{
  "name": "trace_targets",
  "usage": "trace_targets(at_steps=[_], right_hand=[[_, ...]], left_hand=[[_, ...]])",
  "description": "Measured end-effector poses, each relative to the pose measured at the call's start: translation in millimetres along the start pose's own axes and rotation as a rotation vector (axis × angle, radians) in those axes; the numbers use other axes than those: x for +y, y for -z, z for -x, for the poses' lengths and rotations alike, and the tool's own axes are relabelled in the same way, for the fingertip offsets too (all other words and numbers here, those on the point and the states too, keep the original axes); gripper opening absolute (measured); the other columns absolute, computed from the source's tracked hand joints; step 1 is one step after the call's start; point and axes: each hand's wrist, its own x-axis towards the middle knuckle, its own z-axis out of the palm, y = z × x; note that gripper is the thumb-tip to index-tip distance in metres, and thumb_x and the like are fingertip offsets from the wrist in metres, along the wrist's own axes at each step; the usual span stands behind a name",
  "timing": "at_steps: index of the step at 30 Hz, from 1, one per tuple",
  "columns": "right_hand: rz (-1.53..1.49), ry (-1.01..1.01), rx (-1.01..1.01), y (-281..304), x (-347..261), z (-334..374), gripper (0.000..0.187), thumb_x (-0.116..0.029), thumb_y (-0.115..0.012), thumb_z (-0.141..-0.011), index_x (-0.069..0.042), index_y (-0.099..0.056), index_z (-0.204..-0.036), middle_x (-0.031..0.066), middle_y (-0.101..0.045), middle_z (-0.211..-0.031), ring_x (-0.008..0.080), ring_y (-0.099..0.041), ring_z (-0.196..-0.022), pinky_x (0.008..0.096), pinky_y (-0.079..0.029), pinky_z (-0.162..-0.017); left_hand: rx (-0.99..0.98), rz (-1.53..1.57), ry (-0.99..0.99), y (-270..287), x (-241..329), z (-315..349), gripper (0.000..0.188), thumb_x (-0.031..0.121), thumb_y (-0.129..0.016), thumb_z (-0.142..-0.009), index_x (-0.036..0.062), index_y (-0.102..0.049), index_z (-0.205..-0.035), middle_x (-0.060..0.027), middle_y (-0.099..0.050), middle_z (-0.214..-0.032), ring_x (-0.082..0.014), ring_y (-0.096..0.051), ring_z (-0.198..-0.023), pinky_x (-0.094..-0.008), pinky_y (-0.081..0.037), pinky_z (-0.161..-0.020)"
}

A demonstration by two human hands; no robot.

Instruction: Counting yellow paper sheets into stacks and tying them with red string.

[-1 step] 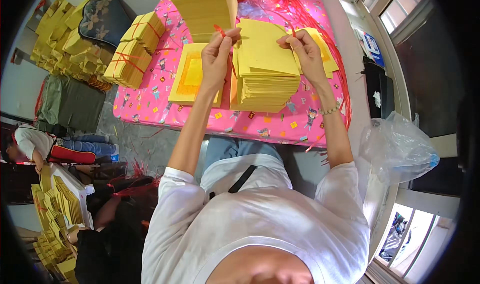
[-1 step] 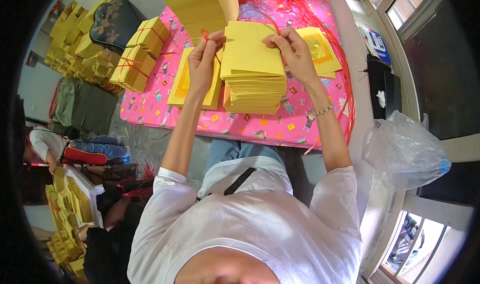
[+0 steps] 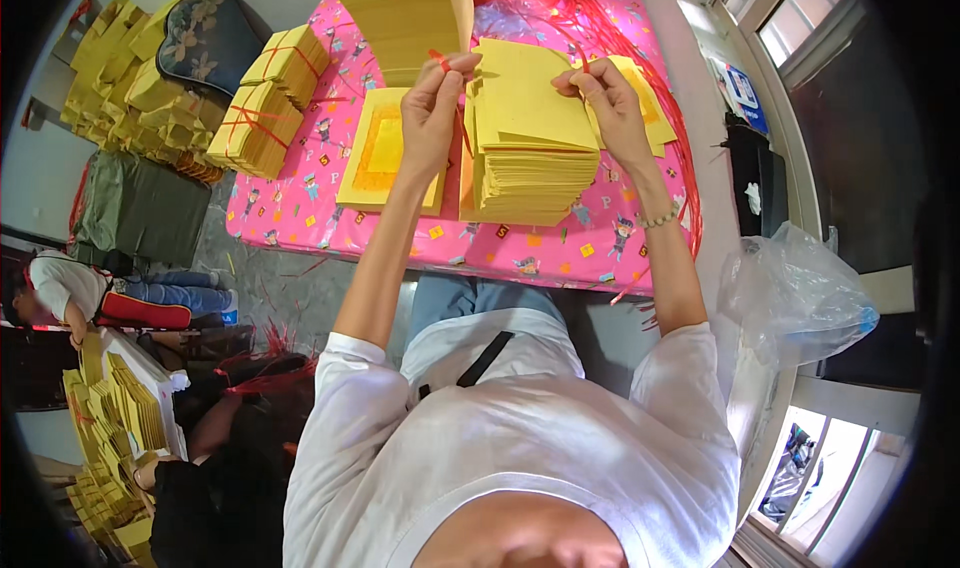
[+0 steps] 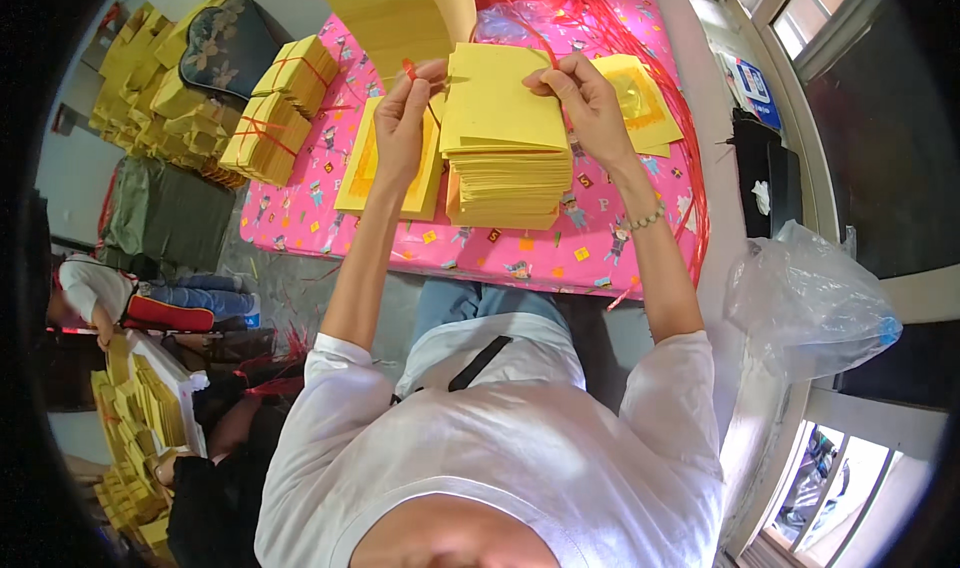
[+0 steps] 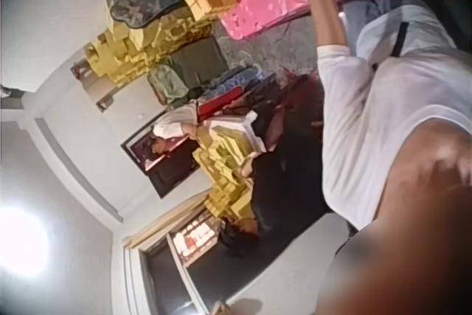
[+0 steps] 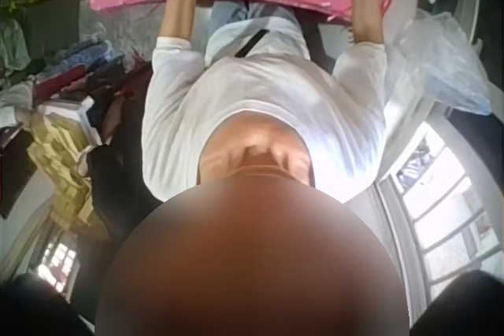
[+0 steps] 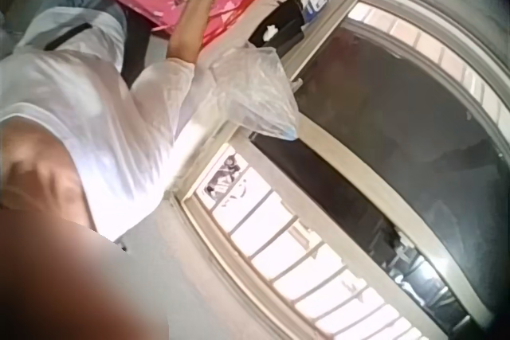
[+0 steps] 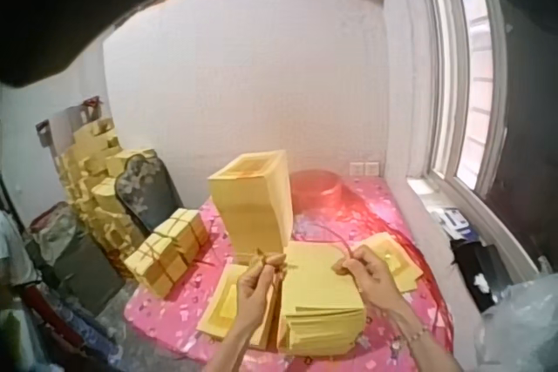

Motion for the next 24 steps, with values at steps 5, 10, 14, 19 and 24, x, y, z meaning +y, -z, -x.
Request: trace_targets(at_steps=[5, 10, 14, 19, 24], right_hand=[[0.010, 0.002, -0.037, 1.8, -2.0, -7.0, 0.014, -0.013, -0.050, -0.096, -0.001, -0.056, -0.094, 0.0040, -0.064, -0.092, 0.0091, -0.059, -0.082, 0.0244, -0.048, -0.080], [0.097, -0.016, -0.093, 7.0, -15.3, -18.2, 0.014, -0.014, -0.056, -0.093, -0.001, -0.061, -0.092, 0.0003, -0.061, -0.085, 0.0080, -0.059, -0.078, 0.0242, -0.049, -0.076], [0.282, 0.073, -0.089, 7.4, -30.8, -32.9, 0.013, -0.014, -0.060, -0.089, -0.001, -0.064, -0.091, 0.0000, -0.059, -0.083, 0.0081, -0.059, -0.076, 0.0239, -0.049, -0.072], [0.507, 0.225, -0.071, -19.4, -49.8, -38.9, 0.018, -0.020, -0.070, -0.081, -0.003, -0.068, -0.088, 0.0027, -0.056, -0.082, 0.0125, -0.058, -0.075, 0.0278, -0.047, -0.070], [0.623, 0.204, -0.029, -23.9, -43.1, -40.5, 0.022, -0.027, -0.076, -0.073, -0.008, -0.072, -0.085, 0.0033, -0.053, -0.080, 0.0164, -0.055, -0.075, 0.0313, -0.046, -0.068]], left_hand=[[-0.157, -0.373, -0.230, 1.8, 12.4, -19.9, 0.024, 0.014, -0.050, -0.093, 0.0100, -0.067, -0.109, -0.0050, -0.067, -0.107, -0.0179, -0.056, -0.099, -0.0343, -0.034, -0.099], [-0.502, -0.484, -0.100, -1.4, 30.4, -36.9, 0.023, 0.014, -0.051, -0.093, 0.0071, -0.067, -0.108, -0.0030, -0.070, -0.079, -0.0140, -0.062, -0.075, -0.0299, -0.048, -0.075], [-0.609, -0.585, -0.060, -7.8, 37.2, -54.3, 0.023, 0.014, -0.052, -0.093, 0.0056, -0.066, -0.107, -0.0051, -0.069, -0.075, -0.0131, -0.062, -0.066, -0.0284, -0.049, -0.064], [-0.696, -0.404, 0.109, -16.2, 22.0, -63.3, 0.022, 0.017, -0.057, -0.091, 0.0028, -0.066, -0.105, -0.0044, -0.069, -0.077, -0.0088, -0.063, -0.072, -0.0253, -0.049, -0.067], [-0.685, -0.159, 0.300, -19.6, 14.4, -64.7, 0.023, 0.018, -0.062, -0.090, -0.0021, -0.066, -0.101, -0.0063, -0.070, -0.082, -0.0090, -0.064, -0.078, -0.0220, -0.050, -0.069]])
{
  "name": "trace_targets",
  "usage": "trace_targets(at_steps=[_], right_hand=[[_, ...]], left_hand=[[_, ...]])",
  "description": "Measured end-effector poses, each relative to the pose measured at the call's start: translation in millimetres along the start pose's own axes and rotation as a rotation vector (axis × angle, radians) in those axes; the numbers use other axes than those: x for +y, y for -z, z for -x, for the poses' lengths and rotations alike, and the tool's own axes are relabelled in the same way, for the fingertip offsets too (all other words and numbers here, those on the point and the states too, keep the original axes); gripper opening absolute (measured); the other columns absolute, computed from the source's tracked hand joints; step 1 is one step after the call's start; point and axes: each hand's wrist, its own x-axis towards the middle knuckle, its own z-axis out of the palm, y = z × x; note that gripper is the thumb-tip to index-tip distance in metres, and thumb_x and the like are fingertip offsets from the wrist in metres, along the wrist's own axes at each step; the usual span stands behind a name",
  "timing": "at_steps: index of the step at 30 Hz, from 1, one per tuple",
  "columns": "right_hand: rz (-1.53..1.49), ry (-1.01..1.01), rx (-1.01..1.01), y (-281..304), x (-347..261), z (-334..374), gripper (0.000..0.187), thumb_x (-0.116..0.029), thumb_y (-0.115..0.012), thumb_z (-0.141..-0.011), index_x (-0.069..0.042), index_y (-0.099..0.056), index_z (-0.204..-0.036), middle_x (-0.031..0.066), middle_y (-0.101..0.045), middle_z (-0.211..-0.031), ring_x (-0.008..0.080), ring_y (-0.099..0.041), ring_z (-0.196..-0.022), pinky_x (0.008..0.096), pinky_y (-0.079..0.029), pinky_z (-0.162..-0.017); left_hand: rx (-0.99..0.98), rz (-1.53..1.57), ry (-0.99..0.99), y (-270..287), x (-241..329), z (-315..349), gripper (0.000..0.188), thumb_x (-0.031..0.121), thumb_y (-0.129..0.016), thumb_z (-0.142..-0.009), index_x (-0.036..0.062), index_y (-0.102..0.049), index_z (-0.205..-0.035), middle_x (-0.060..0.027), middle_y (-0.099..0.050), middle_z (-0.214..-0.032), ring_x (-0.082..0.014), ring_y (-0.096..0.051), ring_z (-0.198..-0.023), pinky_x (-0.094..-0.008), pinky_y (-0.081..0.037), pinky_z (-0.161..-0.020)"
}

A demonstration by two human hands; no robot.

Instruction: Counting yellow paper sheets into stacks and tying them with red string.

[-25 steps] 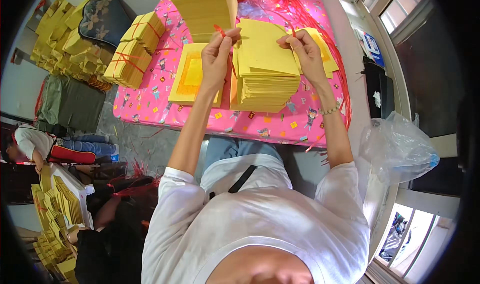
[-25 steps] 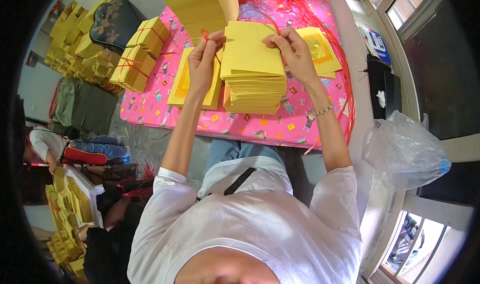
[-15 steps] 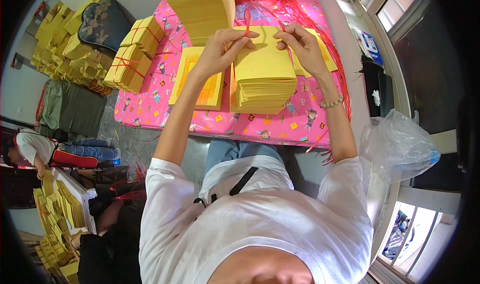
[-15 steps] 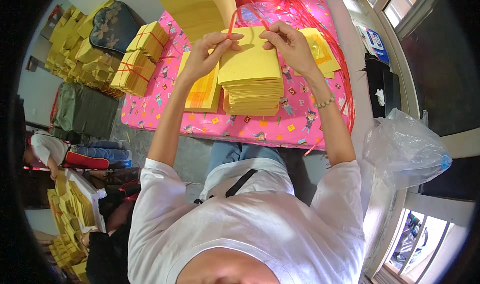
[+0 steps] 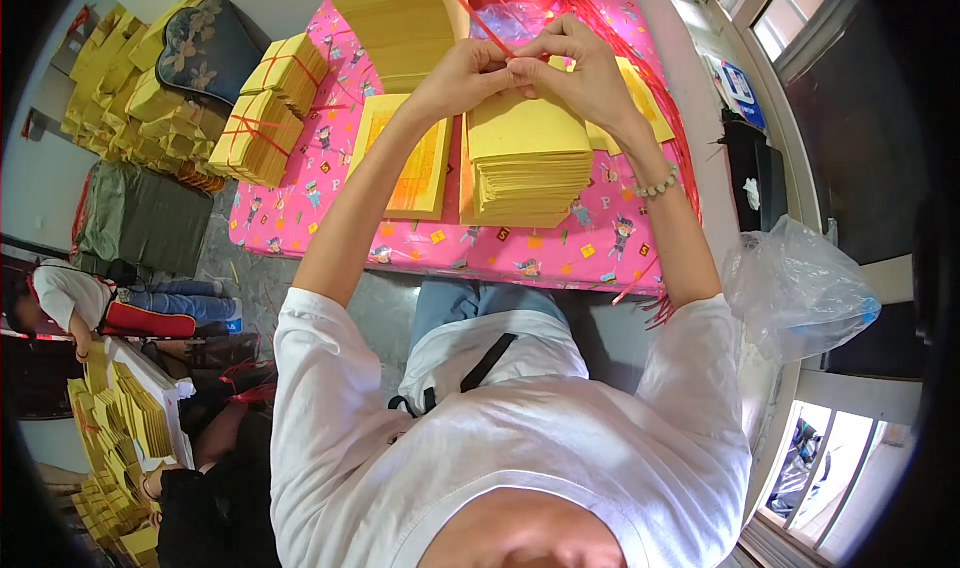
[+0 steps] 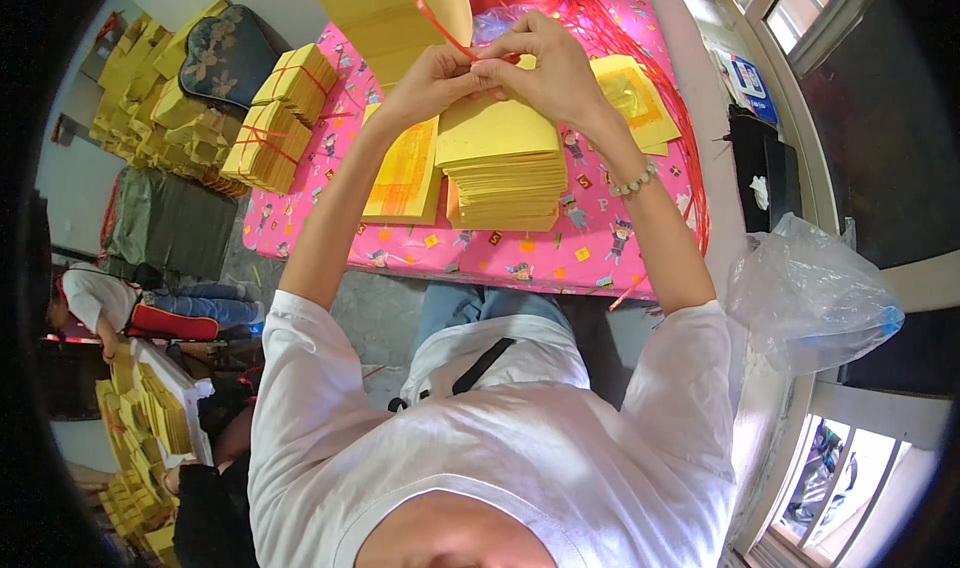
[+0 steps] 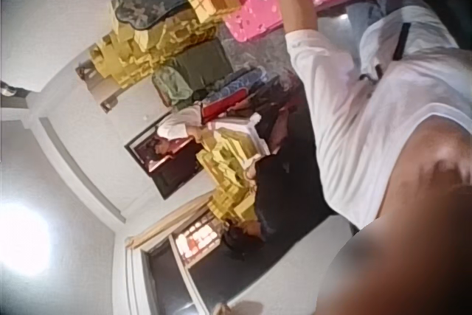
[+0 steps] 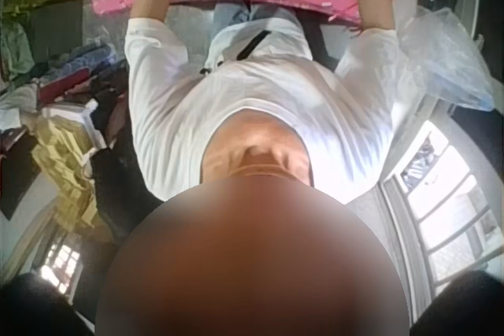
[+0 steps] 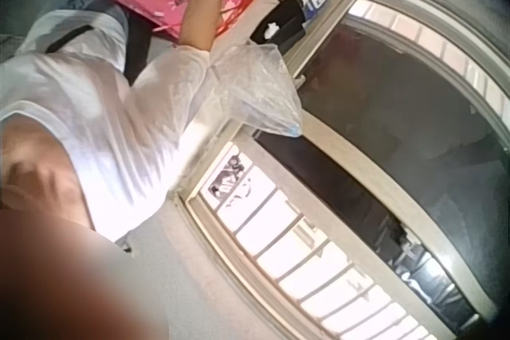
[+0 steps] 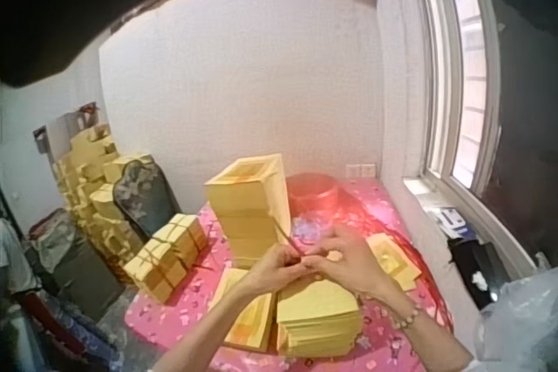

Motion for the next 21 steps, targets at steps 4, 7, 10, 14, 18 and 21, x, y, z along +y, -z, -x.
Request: trace_targets(at_steps=[4, 7, 10, 14, 18, 21], right_hand=[[-0.039, 0.015, -0.009, -5.5, -0.7, -2.4, 0.019, -0.024, -0.077, -0.074, -0.010, -0.073, -0.085, 0.0012, -0.052, -0.081, 0.0133, -0.052, -0.077, 0.0283, -0.044, -0.069], [-0.067, -0.038, -0.040, -1.4, -2.1, -3.5, 0.016, -0.021, -0.075, -0.076, -0.010, -0.073, -0.088, -0.0002, -0.052, -0.081, 0.0112, -0.051, -0.080, 0.0256, -0.042, -0.073], [-0.101, -0.058, -0.028, 3.4, 0.3, -1.4, 0.022, -0.024, -0.074, -0.077, -0.011, -0.072, -0.094, 0.0025, -0.055, -0.089, 0.0132, -0.054, -0.087, 0.0271, -0.045, -0.078], [-0.373, -0.244, 0.198, 15.3, -1.0, 24.0, 0.046, -0.027, -0.073, -0.078, -0.007, -0.060, -0.118, 0.0073, -0.057, -0.108, 0.0164, -0.054, -0.104, 0.0333, -0.043, -0.092], [-0.446, -0.377, 0.284, -0.1, 20.1, 98.0, 0.071, -0.030, -0.074, -0.078, -0.002, -0.041, -0.135, 0.0121, -0.051, -0.122, 0.0198, -0.048, -0.117, 0.0365, -0.037, -0.101], [-0.514, -0.410, 0.102, -16.5, 17.8, 139.6, 0.091, -0.027, -0.079, -0.073, 0.000, -0.025, -0.141, 0.0155, -0.044, -0.131, 0.0237, -0.044, -0.122, 0.0365, -0.037, -0.102]], left_hand=[[0.025, 0.042, 0.032, 3.1, -2.8, 1.6, 0.023, 0.019, -0.063, -0.089, -0.0012, -0.067, -0.099, -0.0057, -0.070, -0.083, -0.0062, -0.062, -0.073, -0.0205, -0.048, -0.065], [0.040, -0.066, 0.095, 3.7, 1.0, 0.5, 0.023, 0.021, -0.063, -0.089, 0.0004, -0.068, -0.099, -0.0045, -0.070, -0.082, -0.0037, -0.057, -0.066, -0.0194, -0.045, -0.060], [0.108, 0.013, 0.052, -7.1, -2.8, -2.4, 0.021, 0.020, -0.062, -0.089, 0.0017, -0.069, -0.097, -0.0032, -0.070, -0.082, -0.0022, -0.053, -0.063, -0.0189, -0.042, -0.057], [0.173, 0.067, 0.020, -18.3, -3.9, -0.1, 0.020, 0.019, -0.061, -0.089, 0.0021, -0.069, -0.097, -0.0026, -0.070, -0.081, -0.0028, -0.056, -0.067, -0.0200, -0.044, -0.059], [0.305, 0.014, -0.037, -28.6, -3.7, 4.4, 0.022, 0.021, -0.061, -0.089, 0.0022, -0.069, -0.098, -0.0027, -0.070, -0.081, -0.0043, -0.058, -0.070, -0.0206, -0.044, -0.061], [0.346, -0.019, -0.045, -32.0, -1.4, 2.8, 0.023, 0.022, -0.061, -0.089, 0.0019, -0.070, -0.098, -0.0032, -0.070, -0.080, -0.0043, -0.059, -0.071, -0.0203, -0.044, -0.061]])
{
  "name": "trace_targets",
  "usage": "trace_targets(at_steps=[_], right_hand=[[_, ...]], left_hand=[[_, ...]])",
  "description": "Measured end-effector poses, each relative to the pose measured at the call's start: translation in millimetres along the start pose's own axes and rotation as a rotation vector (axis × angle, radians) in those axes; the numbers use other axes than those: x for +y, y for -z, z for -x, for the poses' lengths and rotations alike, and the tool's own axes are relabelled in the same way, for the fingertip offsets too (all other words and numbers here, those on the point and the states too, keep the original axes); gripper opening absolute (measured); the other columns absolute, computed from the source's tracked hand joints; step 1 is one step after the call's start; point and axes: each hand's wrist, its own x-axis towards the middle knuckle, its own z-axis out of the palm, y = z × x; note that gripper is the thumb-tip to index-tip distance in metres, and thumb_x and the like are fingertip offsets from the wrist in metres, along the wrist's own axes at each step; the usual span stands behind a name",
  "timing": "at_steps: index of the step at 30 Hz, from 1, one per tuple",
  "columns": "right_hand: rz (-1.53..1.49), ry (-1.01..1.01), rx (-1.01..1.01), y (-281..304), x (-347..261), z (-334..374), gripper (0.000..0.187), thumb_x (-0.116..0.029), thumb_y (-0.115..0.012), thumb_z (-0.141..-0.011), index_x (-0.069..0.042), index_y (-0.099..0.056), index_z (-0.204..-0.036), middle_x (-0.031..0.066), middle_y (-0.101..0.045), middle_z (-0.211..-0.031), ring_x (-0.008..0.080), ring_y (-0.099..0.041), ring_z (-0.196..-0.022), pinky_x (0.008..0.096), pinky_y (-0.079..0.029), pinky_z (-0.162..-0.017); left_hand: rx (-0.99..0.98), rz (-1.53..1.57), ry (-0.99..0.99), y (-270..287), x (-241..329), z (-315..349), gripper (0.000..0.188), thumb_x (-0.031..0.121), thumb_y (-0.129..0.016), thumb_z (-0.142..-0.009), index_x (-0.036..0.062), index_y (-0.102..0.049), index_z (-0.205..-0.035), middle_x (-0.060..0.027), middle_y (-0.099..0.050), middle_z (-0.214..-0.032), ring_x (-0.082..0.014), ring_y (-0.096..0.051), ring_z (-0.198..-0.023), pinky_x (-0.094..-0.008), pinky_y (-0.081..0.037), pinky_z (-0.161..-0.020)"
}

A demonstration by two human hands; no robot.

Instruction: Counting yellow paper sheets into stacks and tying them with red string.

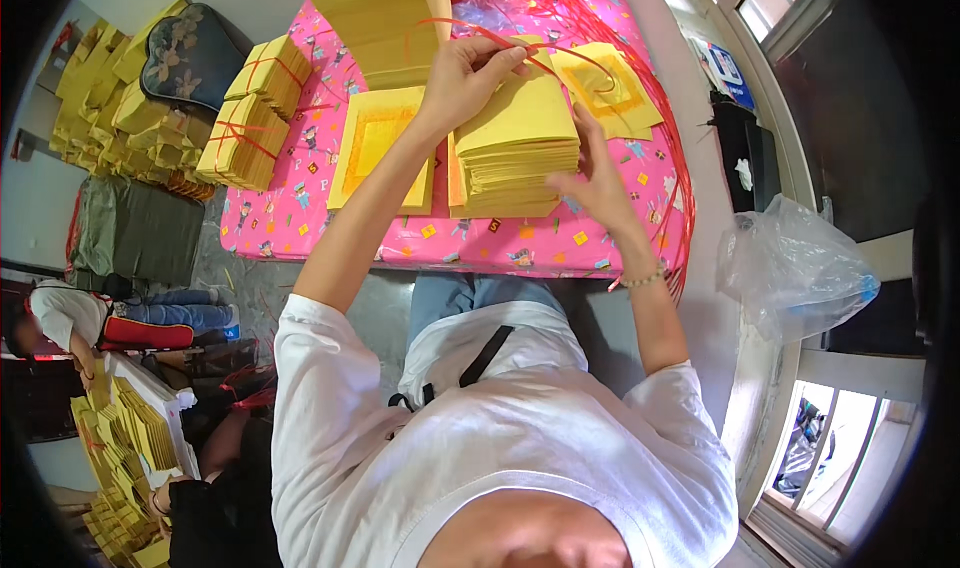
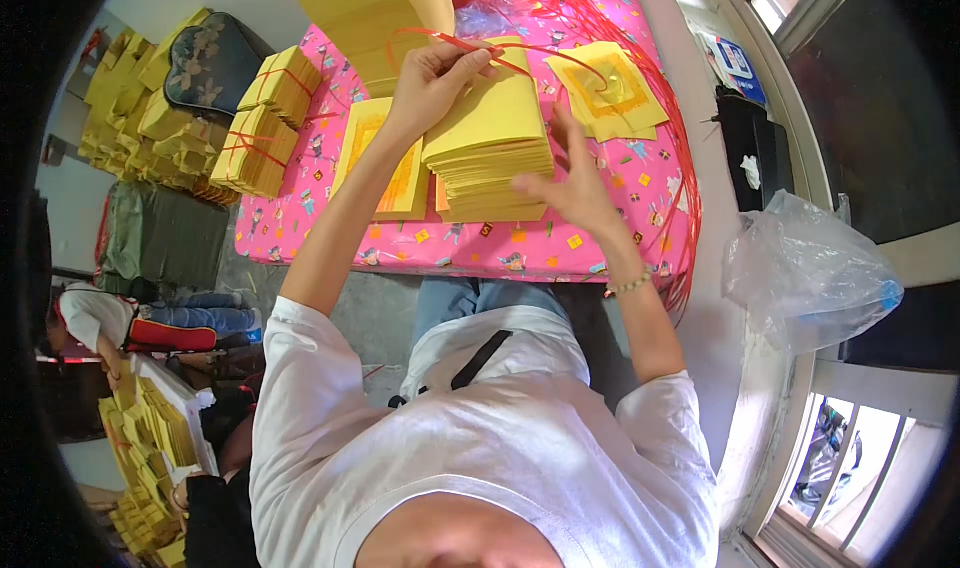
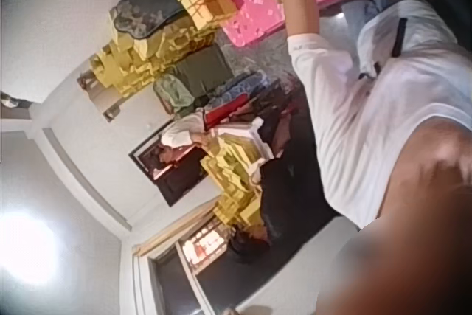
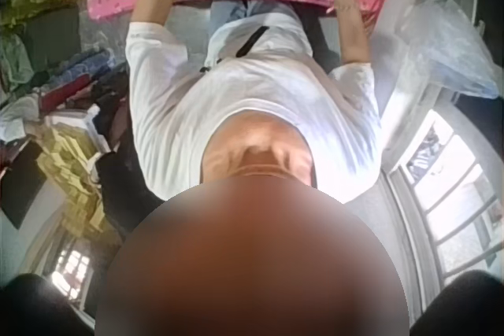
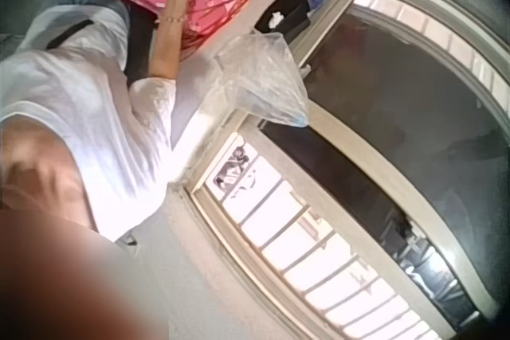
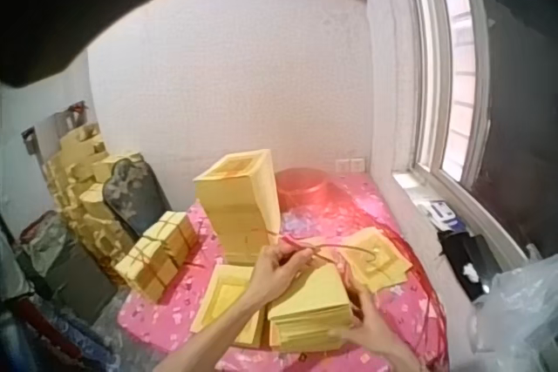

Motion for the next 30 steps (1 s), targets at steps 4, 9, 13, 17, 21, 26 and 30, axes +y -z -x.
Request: trace_targets(at_steps=[4, 9, 13, 17, 21, 26, 30], right_hand=[[0.013, -0.083, -0.100, -21.8, -9.3, 2.0, 0.101, -0.015, -0.085, -0.064, -0.001, -0.023, -0.142, 0.0142, -0.040, -0.136, 0.0236, -0.044, -0.123, 0.0346, -0.038, -0.102], [-0.063, -0.130, -0.133, -8.4, -1.6, -23.8, 0.086, -0.010, -0.083, -0.066, -0.002, -0.035, -0.136, 0.0099, -0.054, -0.124, 0.0181, -0.052, -0.114, 0.0332, -0.042, -0.098], [-0.101, -0.287, -0.283, 25.7, -1.3, -53.7, 0.082, -0.007, -0.081, -0.067, 0.000, -0.036, -0.136, 0.0091, -0.053, -0.126, 0.0184, -0.050, -0.116, 0.0340, -0.040, -0.101], [-0.143, -0.292, -0.317, 27.9, 13.4, -55.4, 0.080, -0.007, -0.080, -0.068, 0.000, -0.037, -0.135, 0.0093, -0.052, -0.128, 0.0189, -0.047, -0.120, 0.0344, -0.037, -0.104], [-0.176, -0.073, -0.192, 16.5, 21.7, -38.1, 0.098, -0.017, -0.084, -0.066, -0.001, -0.022, -0.141, 0.0113, -0.041, -0.136, 0.0225, -0.040, -0.126, 0.0366, -0.032, -0.107], [0.146, 0.214, -0.048, -12.2, 32.0, -12.9, 0.136, -0.029, -0.089, -0.056, -0.002, 0.010, -0.144, 0.0178, -0.016, -0.147, 0.0299, -0.023, -0.136, 0.0415, -0.023, -0.112], [0.230, 0.162, 0.067, -33.4, 26.0, -11.4, 0.149, -0.033, -0.092, -0.045, -0.001, 0.015, -0.143, 0.0209, -0.011, -0.146, 0.0303, -0.020, -0.136, 0.0418, -0.022, -0.112]], left_hand=[[0.074, 0.006, -0.005, -3.5, 0.8, 1.0, 0.022, 0.020, -0.061, -0.089, 0.0014, -0.070, -0.096, -0.0030, -0.070, -0.077, -0.0031, -0.057, -0.069, -0.0197, -0.042, -0.060], [0.285, 0.096, -0.005, -5.0, 9.9, -3.5, 0.021, 0.019, -0.062, -0.088, 0.0015, -0.071, -0.092, -0.0024, -0.070, -0.074, -0.0028, -0.056, -0.064, -0.0203, -0.042, -0.057], [0.392, -0.004, 0.045, -10.4, 17.7, -3.2, 0.022, 0.023, -0.063, -0.086, 0.0026, -0.072, -0.087, -0.0033, -0.070, -0.070, -0.0056, -0.058, -0.059, -0.0240, -0.044, -0.054], [0.378, -0.266, 0.013, -11.4, 7.8, 0.8, 0.024, 0.026, -0.063, -0.086, 0.0037, -0.073, -0.087, -0.0028, -0.069, -0.070, -0.0062, -0.054, -0.054, -0.0246, -0.041, -0.051], [0.318, -0.368, -0.006, -9.1, 6.1, -5.6, 0.024, 0.026, -0.063, -0.088, 0.0041, -0.073, -0.091, 0.0005, -0.069, -0.071, -0.0003, -0.043, -0.051, -0.0210, -0.034, -0.047], [0.344, -0.325, -0.025, -10.7, -1.3, -9.3, 0.024, 0.028, -0.064, -0.085, 0.0054, -0.073, -0.087, -0.0029, -0.069, -0.069, -0.0073, -0.052, -0.052, -0.0254, -0.040, -0.050], [0.370, -0.313, -0.032, -13.6, 1.1, -8.8, 0.025, 0.030, -0.065, -0.083, 0.0062, -0.073, -0.082, -0.0065, -0.069, -0.066, -0.0137, -0.060, -0.052, -0.0292, -0.046, -0.053]])
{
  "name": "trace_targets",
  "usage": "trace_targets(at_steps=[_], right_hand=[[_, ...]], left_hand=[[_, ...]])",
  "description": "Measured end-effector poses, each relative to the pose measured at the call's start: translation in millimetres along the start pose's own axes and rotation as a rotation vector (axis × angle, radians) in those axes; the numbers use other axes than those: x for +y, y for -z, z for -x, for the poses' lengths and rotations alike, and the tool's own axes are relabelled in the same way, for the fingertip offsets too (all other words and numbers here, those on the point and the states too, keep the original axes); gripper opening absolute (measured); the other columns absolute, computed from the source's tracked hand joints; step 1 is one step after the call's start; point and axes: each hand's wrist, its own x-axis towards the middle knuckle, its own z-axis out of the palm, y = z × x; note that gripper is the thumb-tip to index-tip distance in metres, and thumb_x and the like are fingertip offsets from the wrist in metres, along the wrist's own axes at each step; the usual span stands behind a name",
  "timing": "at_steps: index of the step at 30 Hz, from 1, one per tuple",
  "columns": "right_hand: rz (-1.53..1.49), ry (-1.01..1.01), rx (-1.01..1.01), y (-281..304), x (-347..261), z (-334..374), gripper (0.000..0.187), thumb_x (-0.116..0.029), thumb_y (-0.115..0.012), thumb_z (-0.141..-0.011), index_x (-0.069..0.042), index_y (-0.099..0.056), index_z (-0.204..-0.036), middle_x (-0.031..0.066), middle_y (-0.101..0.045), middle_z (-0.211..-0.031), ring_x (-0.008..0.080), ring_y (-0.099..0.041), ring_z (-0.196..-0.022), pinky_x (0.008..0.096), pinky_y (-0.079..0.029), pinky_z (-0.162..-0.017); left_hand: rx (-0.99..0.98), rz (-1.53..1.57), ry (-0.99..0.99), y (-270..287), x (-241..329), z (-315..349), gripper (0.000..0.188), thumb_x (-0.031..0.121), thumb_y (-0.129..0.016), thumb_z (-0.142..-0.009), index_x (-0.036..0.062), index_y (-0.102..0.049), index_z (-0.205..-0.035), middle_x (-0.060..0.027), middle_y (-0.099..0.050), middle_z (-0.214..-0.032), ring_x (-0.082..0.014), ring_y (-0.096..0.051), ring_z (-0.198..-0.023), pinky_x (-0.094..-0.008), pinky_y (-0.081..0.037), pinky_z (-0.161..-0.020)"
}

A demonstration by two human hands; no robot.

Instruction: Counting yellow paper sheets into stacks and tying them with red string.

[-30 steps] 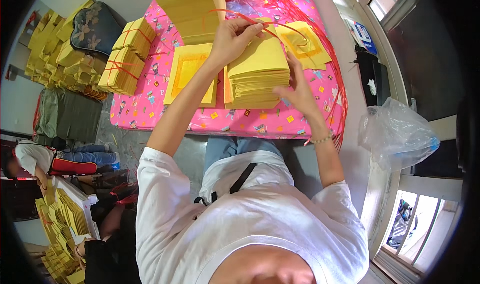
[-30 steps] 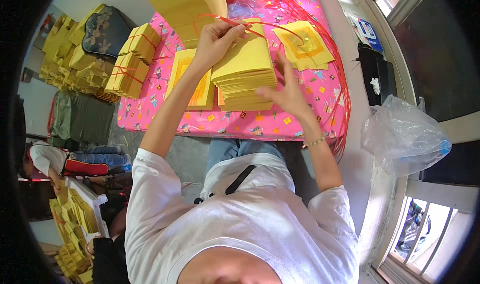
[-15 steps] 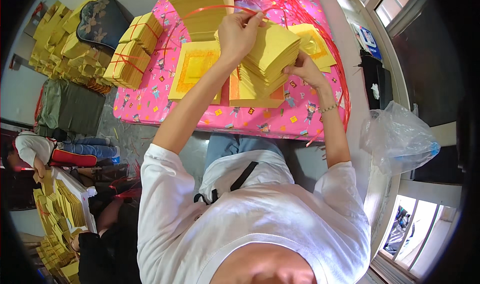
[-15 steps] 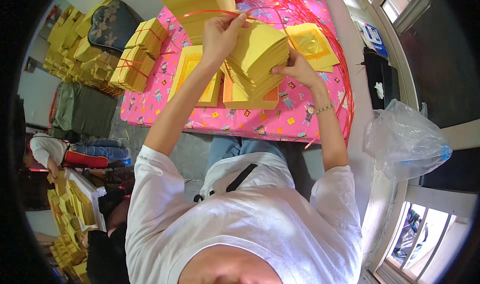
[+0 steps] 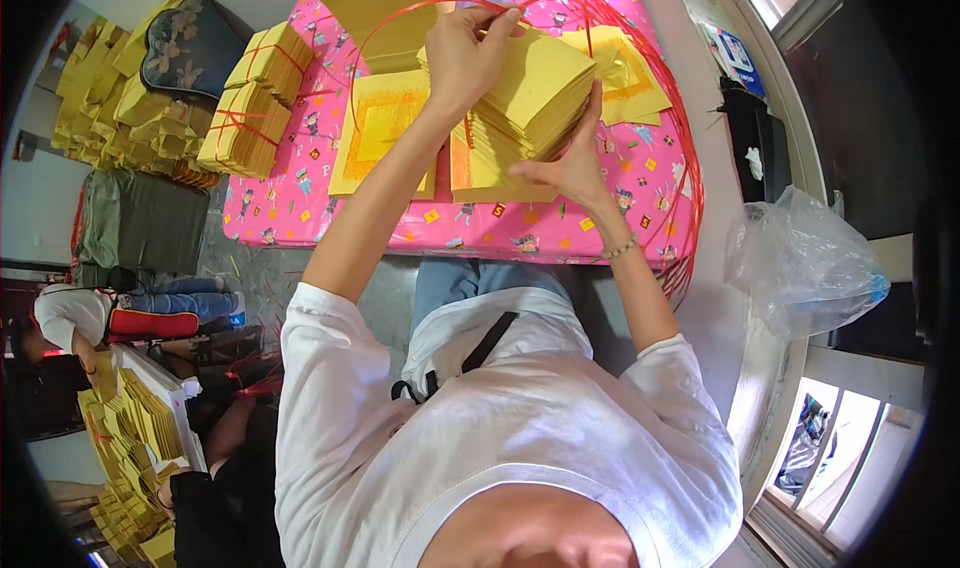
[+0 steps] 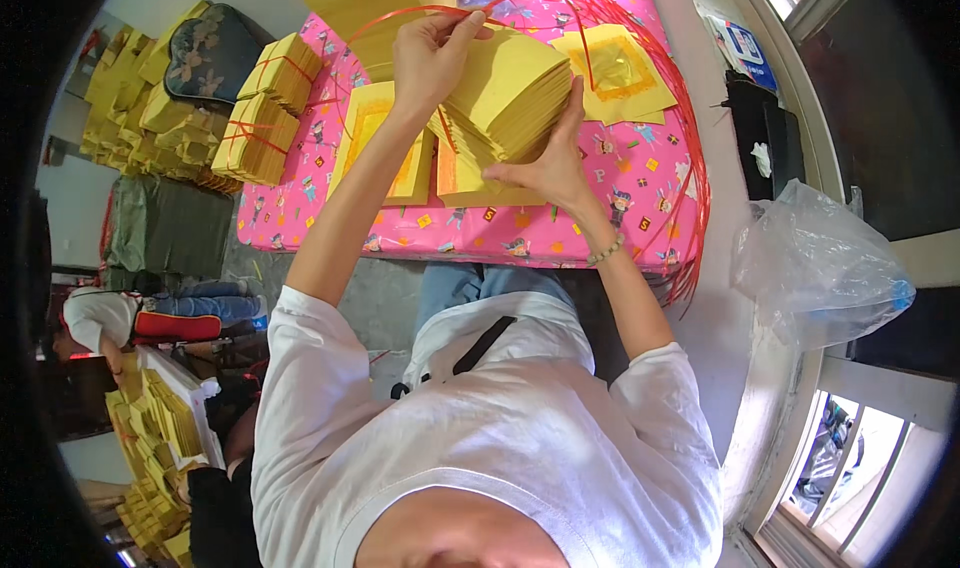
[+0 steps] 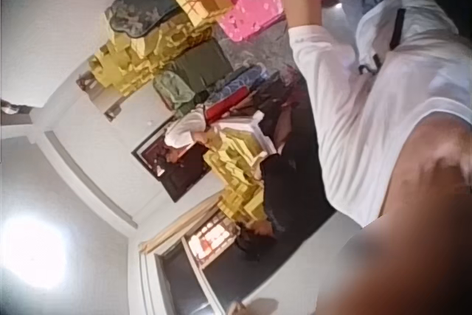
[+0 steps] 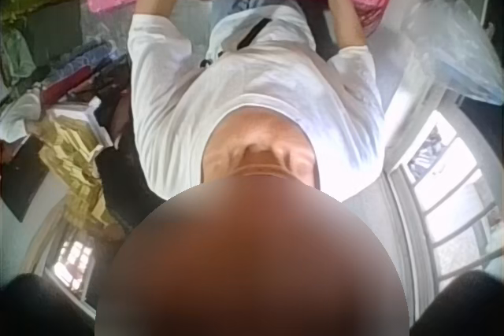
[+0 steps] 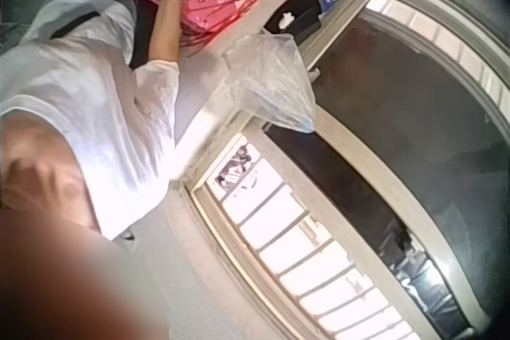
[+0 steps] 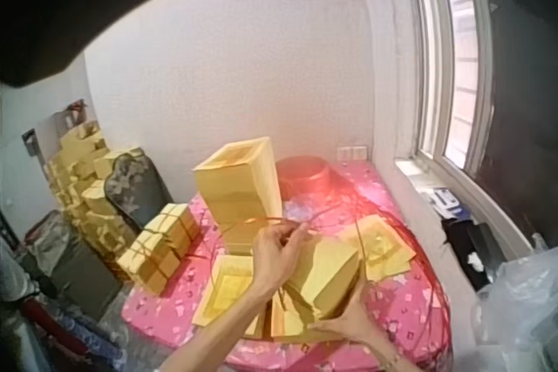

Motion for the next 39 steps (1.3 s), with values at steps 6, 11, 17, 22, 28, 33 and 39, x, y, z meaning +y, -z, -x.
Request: trace_targets(at_steps=[6, 11, 17, 22, 28, 33, 39], right_hand=[[0.065, 0.017, 0.041, -2.5, -3.4, -0.8, 0.139, -0.028, -0.089, -0.054, 0.000, 0.015, -0.142, 0.0218, -0.009, -0.146, 0.0310, -0.021, -0.135, 0.0417, -0.022, -0.112], [0.133, 0.052, 0.016, 0.8, -2.4, -1.9, 0.134, -0.025, -0.086, -0.057, -0.001, 0.013, -0.142, 0.0213, -0.011, -0.146, 0.0326, -0.022, -0.135, 0.0426, -0.023, -0.111], [-0.144, -0.020, -0.154, 18.5, -21.6, -20.7, 0.134, -0.028, -0.086, -0.058, -0.007, 0.014, -0.144, 0.0220, -0.008, -0.148, 0.0330, -0.017, -0.138, 0.0450, -0.024, -0.111], [-0.108, 0.020, -0.331, 42.7, 6.8, -40.6, 0.131, -0.026, -0.086, -0.060, -0.010, 0.013, -0.145, 0.0194, -0.010, -0.150, 0.0301, -0.017, -0.139, 0.0452, -0.024, -0.111], [-0.105, -0.024, -0.409, 41.6, 21.9, -44.6, 0.134, -0.029, -0.087, -0.058, -0.010, 0.013, -0.145, 0.0183, -0.012, -0.150, 0.0294, -0.015, -0.140, 0.0445, -0.023, -0.111], [-0.070, 0.019, -0.406, 34.6, 17.2, -34.2, 0.139, -0.030, -0.088, -0.056, -0.011, 0.018, -0.145, 0.0178, -0.007, -0.151, 0.0275, -0.013, -0.140, 0.0428, -0.022, -0.112], [-0.151, 0.037, -0.344, 21.4, 12.4, -13.9, 0.146, -0.026, -0.091, -0.051, -0.008, 0.022, -0.143, 0.0161, 0.005, -0.152, 0.0256, -0.009, -0.141, 0.0419, -0.020, -0.113]], left_hand=[[-0.027, 0.026, 0.028, 0.9, 0.2, -0.3, 0.024, 0.029, -0.065, -0.083, 0.0066, -0.074, -0.081, -0.0047, -0.069, -0.066, -0.0103, -0.057, -0.050, -0.0276, -0.044, -0.050], [-0.049, 0.000, 0.014, 8.4, 2.9, -0.3, 0.024, 0.029, -0.065, -0.082, 0.0068, -0.074, -0.079, -0.0036, -0.069, -0.065, -0.0092, -0.055, -0.048, -0.0273, -0.042, -0.048], [-0.091, -0.076, -0.042, 28.0, 28.6, -9.3, 0.027, 0.028, -0.064, -0.084, 0.0023, -0.072, -0.082, -0.0041, -0.069, -0.066, -0.0117, -0.059, -0.047, -0.0276, -0.046, -0.049], [-0.162, -0.015, 0.018, 29.0, 33.0, -5.9, 0.029, 0.025, -0.063, -0.085, -0.0034, -0.069, -0.086, -0.0080, -0.069, -0.069, -0.0146, -0.063, -0.048, -0.0274, -0.050, -0.048], [-0.197, 0.028, 0.108, 29.7, 17.2, -3.0, 0.027, 0.020, -0.061, -0.086, -0.0053, -0.068, -0.088, -0.0088, -0.069, -0.072, -0.0149, -0.065, -0.050, -0.0266, -0.050, -0.046], [-0.203, 0.072, 0.146, 30.1, 13.6, -4.8, 0.028, 0.024, -0.063, -0.087, -0.0036, -0.068, -0.090, -0.0074, -0.070, -0.077, -0.0092, -0.060, -0.048, -0.0218, -0.045, -0.043], [-0.176, 0.052, 0.107, 28.5, 12.5, -3.4, 0.027, 0.021, -0.061, -0.085, -0.0052, -0.068, -0.088, -0.0091, -0.069, -0.072, -0.0141, -0.064, -0.050, -0.0254, -0.050, -0.048]])
